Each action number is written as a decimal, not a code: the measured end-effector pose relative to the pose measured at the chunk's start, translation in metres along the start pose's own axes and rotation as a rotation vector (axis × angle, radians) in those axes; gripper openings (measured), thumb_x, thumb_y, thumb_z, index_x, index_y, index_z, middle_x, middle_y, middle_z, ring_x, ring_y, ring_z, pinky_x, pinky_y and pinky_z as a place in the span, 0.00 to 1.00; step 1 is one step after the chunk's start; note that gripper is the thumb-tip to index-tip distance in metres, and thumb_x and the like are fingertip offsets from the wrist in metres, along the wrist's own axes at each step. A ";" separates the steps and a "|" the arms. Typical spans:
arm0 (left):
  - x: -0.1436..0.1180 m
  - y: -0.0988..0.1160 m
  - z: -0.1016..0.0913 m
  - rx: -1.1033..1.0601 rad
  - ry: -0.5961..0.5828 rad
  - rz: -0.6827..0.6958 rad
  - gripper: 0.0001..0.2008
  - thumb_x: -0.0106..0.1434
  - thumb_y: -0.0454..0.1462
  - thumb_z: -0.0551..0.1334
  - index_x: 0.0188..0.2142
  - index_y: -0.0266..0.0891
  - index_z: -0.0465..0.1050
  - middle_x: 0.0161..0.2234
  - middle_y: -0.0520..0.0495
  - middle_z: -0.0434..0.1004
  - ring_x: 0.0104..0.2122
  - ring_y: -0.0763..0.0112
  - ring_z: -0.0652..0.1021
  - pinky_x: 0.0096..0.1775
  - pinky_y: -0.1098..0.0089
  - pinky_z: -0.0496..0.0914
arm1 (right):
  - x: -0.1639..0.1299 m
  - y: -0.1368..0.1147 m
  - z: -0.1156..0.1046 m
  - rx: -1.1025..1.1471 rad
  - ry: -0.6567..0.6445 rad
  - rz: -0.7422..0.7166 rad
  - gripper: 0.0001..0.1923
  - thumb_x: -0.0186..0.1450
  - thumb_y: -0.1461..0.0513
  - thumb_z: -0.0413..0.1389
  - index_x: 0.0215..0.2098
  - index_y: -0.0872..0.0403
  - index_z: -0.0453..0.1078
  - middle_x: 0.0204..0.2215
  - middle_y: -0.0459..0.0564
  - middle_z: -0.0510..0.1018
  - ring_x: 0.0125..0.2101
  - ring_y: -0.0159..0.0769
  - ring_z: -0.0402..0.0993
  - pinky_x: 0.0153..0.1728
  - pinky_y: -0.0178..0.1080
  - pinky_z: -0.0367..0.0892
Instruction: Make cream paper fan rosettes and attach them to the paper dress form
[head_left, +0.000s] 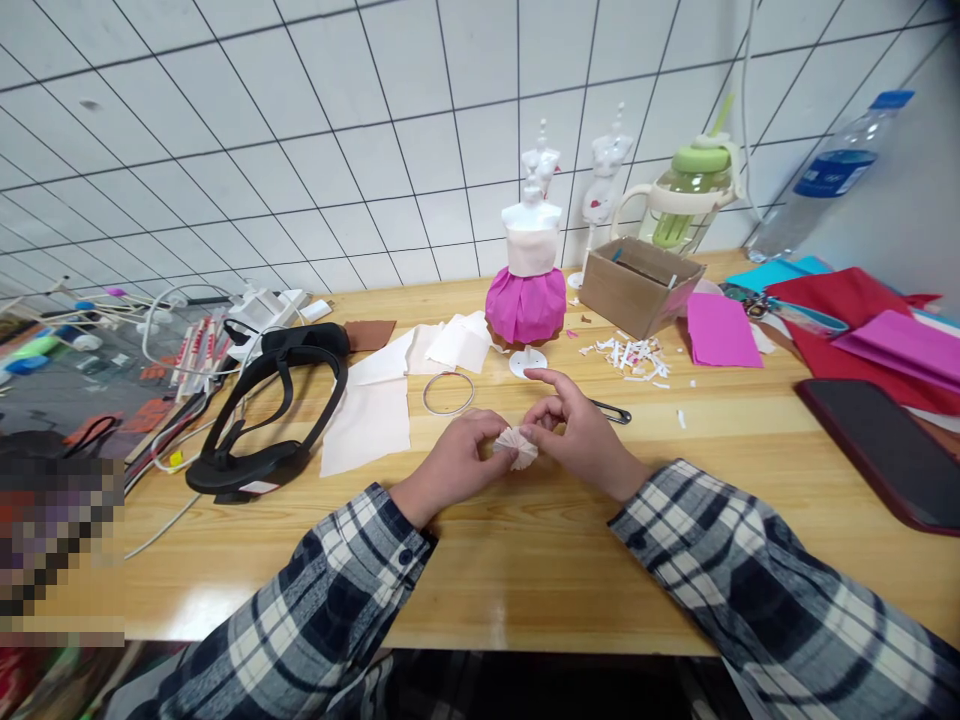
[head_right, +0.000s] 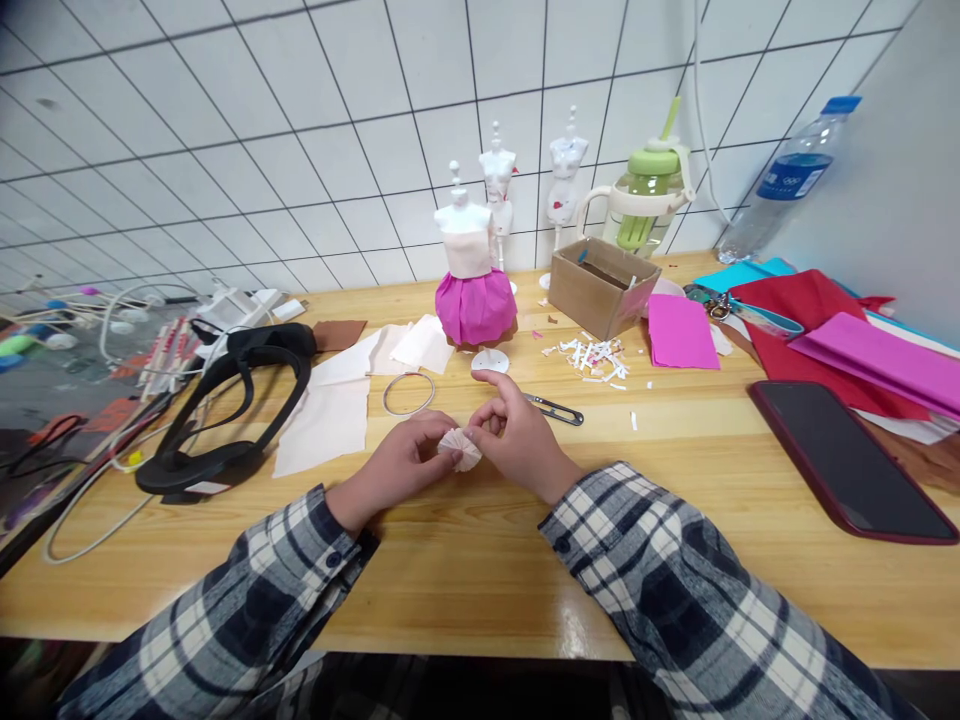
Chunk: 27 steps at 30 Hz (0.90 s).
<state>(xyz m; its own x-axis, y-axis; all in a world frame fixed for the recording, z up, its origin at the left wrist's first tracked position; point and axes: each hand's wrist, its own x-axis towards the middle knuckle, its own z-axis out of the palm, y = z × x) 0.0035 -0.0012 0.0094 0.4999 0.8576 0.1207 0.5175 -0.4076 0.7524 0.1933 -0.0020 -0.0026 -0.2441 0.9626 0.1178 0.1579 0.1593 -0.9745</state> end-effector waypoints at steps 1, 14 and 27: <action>0.000 -0.001 0.000 -0.005 0.001 -0.010 0.07 0.60 0.38 0.62 0.33 0.39 0.78 0.34 0.46 0.80 0.37 0.64 0.76 0.43 0.65 0.68 | 0.000 0.000 0.000 0.001 0.010 -0.001 0.34 0.58 0.64 0.58 0.61 0.53 0.55 0.28 0.41 0.75 0.24 0.29 0.65 0.30 0.36 0.63; 0.000 -0.004 -0.001 -0.131 0.016 -0.126 0.10 0.62 0.42 0.62 0.33 0.37 0.78 0.33 0.46 0.79 0.36 0.65 0.77 0.41 0.67 0.69 | 0.000 0.002 -0.005 -0.267 0.211 -0.268 0.21 0.61 0.60 0.59 0.53 0.52 0.66 0.46 0.53 0.74 0.39 0.38 0.70 0.39 0.40 0.69; 0.001 -0.001 -0.003 -0.110 0.072 -0.162 0.10 0.61 0.42 0.61 0.32 0.38 0.77 0.30 0.48 0.78 0.34 0.66 0.75 0.37 0.68 0.68 | -0.006 -0.004 -0.004 -0.647 0.049 -0.504 0.05 0.65 0.65 0.54 0.35 0.52 0.73 0.51 0.54 0.74 0.51 0.45 0.68 0.52 0.49 0.64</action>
<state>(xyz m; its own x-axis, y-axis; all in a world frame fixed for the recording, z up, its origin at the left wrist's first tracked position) 0.0016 0.0011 0.0105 0.3635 0.9309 0.0355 0.5059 -0.2292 0.8316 0.1979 -0.0071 0.0014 -0.3932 0.7477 0.5350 0.5643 0.6557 -0.5016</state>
